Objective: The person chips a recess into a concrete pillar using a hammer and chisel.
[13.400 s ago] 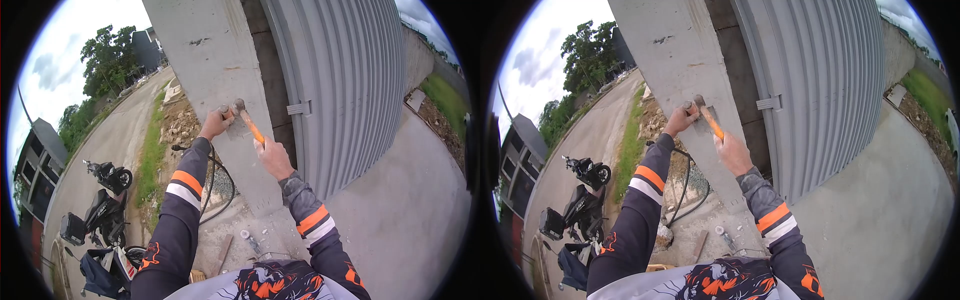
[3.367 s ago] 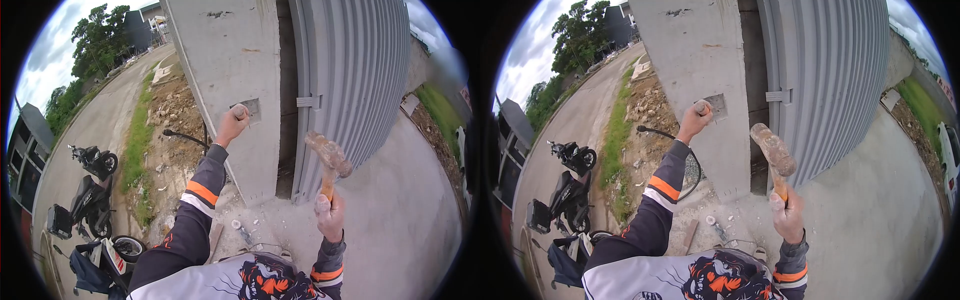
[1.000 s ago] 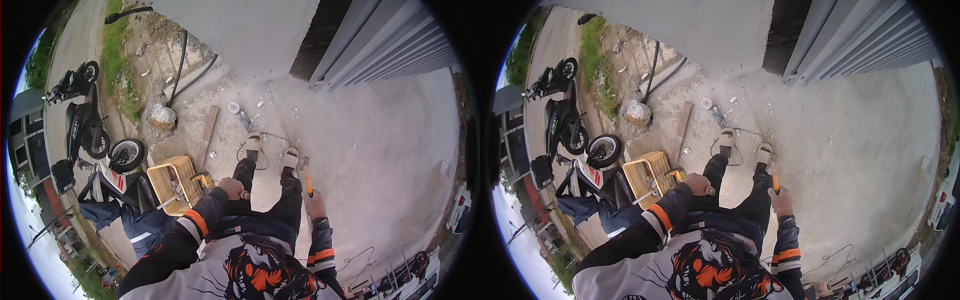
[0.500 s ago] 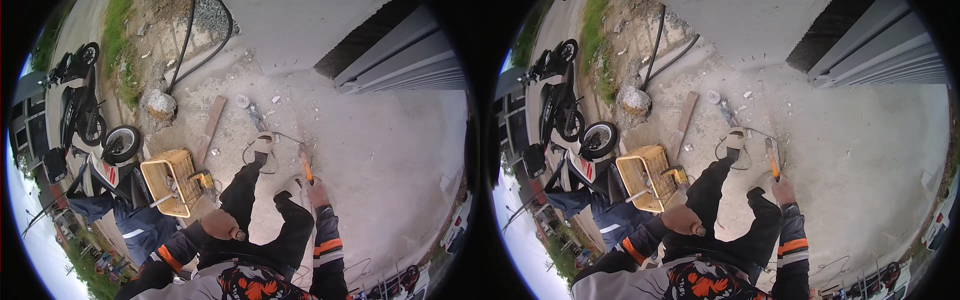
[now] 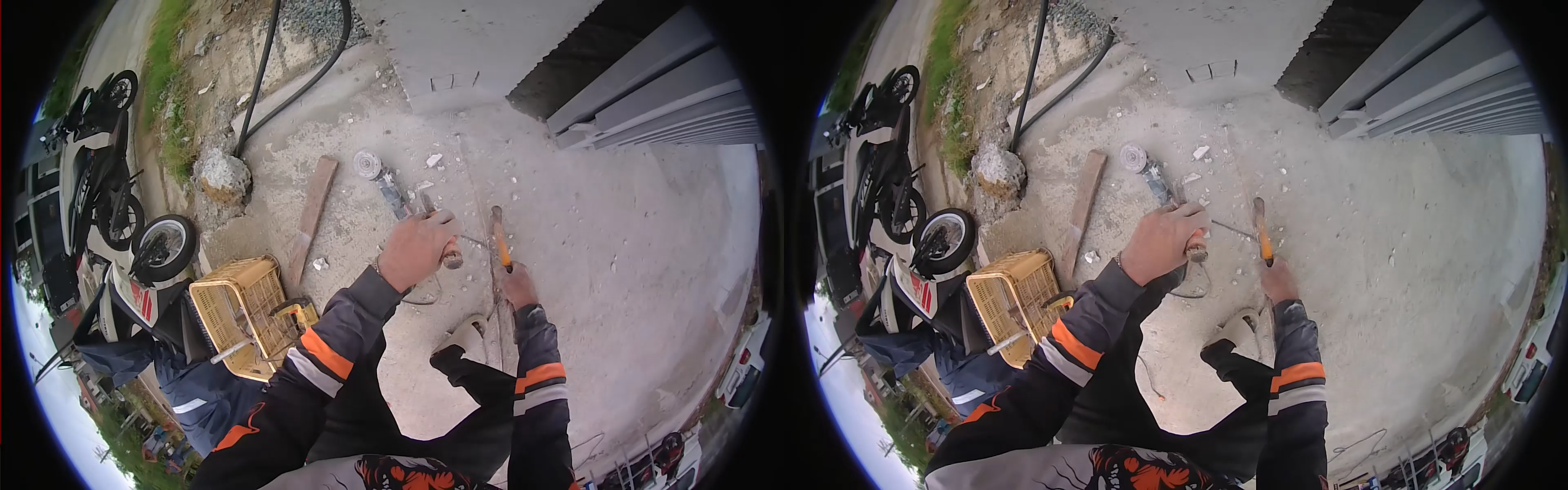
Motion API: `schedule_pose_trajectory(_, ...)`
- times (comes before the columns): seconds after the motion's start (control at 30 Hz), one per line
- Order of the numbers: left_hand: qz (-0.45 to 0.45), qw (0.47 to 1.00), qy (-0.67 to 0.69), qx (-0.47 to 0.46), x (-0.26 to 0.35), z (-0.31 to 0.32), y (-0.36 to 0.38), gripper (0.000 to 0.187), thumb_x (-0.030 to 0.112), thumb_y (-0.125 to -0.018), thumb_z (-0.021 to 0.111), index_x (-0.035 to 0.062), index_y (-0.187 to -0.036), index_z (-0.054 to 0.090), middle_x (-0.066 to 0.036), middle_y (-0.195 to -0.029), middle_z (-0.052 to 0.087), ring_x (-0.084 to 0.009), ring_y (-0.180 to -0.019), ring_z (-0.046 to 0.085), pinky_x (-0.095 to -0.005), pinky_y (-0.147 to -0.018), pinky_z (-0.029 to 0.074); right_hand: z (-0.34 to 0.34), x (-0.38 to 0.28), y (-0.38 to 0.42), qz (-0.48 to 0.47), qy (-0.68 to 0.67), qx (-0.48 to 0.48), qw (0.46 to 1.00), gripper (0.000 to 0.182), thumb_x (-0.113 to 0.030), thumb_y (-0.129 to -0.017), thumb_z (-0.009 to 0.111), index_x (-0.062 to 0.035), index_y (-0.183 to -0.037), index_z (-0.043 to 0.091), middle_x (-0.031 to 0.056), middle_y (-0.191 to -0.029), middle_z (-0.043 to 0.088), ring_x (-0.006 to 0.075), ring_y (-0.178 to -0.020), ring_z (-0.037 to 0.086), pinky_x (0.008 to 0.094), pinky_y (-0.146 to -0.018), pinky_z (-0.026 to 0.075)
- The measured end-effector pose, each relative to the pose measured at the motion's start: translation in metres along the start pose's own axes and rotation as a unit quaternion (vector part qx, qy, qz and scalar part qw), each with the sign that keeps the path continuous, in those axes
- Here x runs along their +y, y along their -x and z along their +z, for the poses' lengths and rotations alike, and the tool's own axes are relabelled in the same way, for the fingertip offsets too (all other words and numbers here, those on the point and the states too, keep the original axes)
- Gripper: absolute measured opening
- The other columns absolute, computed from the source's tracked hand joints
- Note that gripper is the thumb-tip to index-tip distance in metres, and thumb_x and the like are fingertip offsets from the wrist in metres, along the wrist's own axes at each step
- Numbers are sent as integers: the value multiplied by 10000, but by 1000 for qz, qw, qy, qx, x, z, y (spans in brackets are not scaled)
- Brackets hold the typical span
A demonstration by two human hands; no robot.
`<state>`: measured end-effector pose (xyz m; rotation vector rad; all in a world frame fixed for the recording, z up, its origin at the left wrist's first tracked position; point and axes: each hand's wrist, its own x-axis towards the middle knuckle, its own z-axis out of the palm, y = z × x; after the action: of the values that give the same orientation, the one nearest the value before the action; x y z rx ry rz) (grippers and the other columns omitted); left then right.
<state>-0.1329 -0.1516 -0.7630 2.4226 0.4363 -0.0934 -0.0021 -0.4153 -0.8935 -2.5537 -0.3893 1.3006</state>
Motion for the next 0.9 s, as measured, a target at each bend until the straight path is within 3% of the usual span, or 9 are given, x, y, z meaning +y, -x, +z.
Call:
schedule_pose_trajectory(0.13, 74, 991, 41, 103, -38, 25, -52, 143, 89, -832, 662, 83, -938, 566, -99, -961, 607, -357, -813, 639, -434, -706, 519, 14, -32, -39, 55, -131, -61, 988, 437, -365, -938, 607, 53, -1068, 621, 157, -711, 648, 294, -585, 670, 421, -545, 527)
schedule_pose_trajectory(0.17, 92, 986, 72, 118, -50, 19, -66, 162, 67, -821, 664, 87, -944, 559, -96, -961, 606, -354, -821, 639, -434, -713, 518, 31, -21, -57, 27, -184, -52, 981, 384, -341, -955, 596, 37, -1022, 607, 81, -606, 567, 196, -426, 569, 371, -402, 452)
schedule_pose_trajectory(0.3, 75, 967, 161, 181, -74, 8, -89, 261, 8, -770, 677, 105, -968, 539, -76, -980, 603, -339, -858, 639, -431, -737, 512, 86, 4, -120, 9, -257, -53, 965, 381, -333, -969, 577, 46, -1010, 595, 100, -601, 577, 223, -418, 570, 392, -396, 455)
schedule_pose_trajectory(0.4, 100, 976, 89, 171, -80, 0, -97, 300, -31, -753, 677, 105, -978, 532, -66, -1071, 625, -355, -903, 636, -417, -776, 510, 118, 8, -137, 25, -276, -48, 960, 385, -338, -979, 561, 45, -1004, 584, 104, -600, 575, 227, -407, 562, 398, -383, 450)
schedule_pose_trajectory(0.47, 120, 982, 40, 138, -85, 14, -103, 278, -10, -768, 677, 113, -977, 541, -64, -1068, 623, -351, -902, 639, -420, -774, 512, 139, 7, -143, 36, -258, -43, 965, 377, -345, -988, 545, 31, -977, 568, 101, -597, 568, 227, -408, 563, 398, -380, 451)
schedule_pose_trajectory(0.6, 87, 994, -35, 57, -93, 48, -107, 251, 32, -786, 675, 127, -985, 557, -62, -1065, 617, -336, -914, 648, -427, -767, 515, 179, 9, -143, 97, -405, -56, 908, 362, -382, -1000, 516, -29, -918, 519, 62, -581, 507, 201, -401, 526, 391, -369, 444)
schedule_pose_trajectory(0.67, 102, 989, -83, 61, -94, 58, -114, 247, 34, -792, 666, 130, -994, 560, -62, -1069, 612, -332, -924, 649, -433, -766, 514, 183, 9, -137, 88, -446, -47, 889, 337, -401, -1001, 503, -78, -906, 491, 20, -568, 436, 165, -393, 469, 380, -366, 432)
schedule_pose_trajectory(0.8, 178, 968, -139, 108, -107, 70, -136, 210, 57, -826, 638, 141, -1007, 575, -53, -1070, 614, -330, -934, 645, -452, -744, 508, 183, 11, -139, 91, -521, -88, 844, 306, -370, -1006, 480, -77, -919, 485, 29, -581, 448, 163, -405, 461, 379, -373, 437)
schedule_pose_trajectory(0.9, 135, 984, -59, 99, -108, 55, -144, 245, 19, -812, 618, 136, -1024, 584, -65, -1067, 618, -347, -937, 640, -449, -767, 500, 178, 18, -138, 76, -491, -98, 862, 303, -366, -1011, 473, -80, -909, 489, 24, -577, 445, 163, -401, 465, 379, -369, 434)
